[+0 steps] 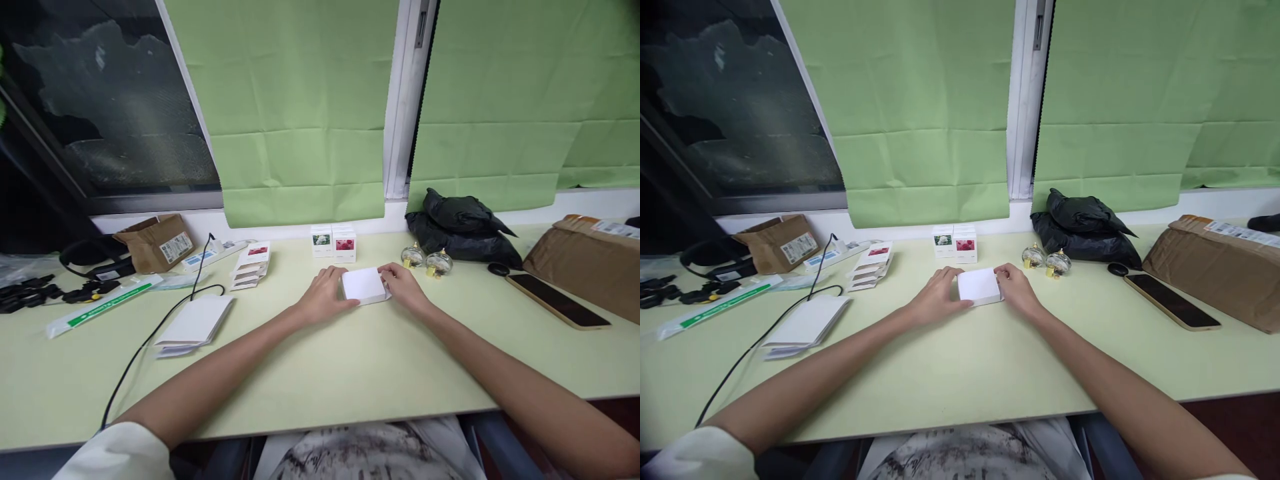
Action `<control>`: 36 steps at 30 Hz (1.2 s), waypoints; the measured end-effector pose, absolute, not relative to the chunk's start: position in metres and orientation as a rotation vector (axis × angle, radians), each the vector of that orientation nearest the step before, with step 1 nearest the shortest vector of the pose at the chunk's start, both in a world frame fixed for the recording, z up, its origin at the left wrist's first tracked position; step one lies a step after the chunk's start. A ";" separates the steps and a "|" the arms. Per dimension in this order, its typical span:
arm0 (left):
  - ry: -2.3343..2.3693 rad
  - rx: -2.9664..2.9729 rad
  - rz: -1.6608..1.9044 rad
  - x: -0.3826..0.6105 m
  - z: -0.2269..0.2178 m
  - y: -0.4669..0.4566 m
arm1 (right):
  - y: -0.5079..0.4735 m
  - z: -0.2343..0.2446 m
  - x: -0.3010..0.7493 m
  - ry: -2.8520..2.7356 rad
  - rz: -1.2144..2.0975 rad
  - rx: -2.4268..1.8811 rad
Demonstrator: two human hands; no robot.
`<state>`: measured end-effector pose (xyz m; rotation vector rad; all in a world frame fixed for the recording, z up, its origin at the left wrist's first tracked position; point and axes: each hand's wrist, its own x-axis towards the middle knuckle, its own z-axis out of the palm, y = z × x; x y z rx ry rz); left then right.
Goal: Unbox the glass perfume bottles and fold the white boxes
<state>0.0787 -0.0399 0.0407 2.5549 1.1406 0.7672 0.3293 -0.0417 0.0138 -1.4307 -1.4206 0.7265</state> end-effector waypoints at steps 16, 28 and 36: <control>0.563 2.858 0.712 0.043 0.039 -0.096 | -0.057 0.017 0.326 -2.214 0.422 -1.327; 0.761 2.677 0.793 0.043 0.037 -0.093 | -0.040 0.021 0.321 -2.157 0.344 -1.324; 1.127 1.942 1.012 0.030 0.042 -0.066 | -0.028 0.023 0.359 -1.985 0.221 -1.609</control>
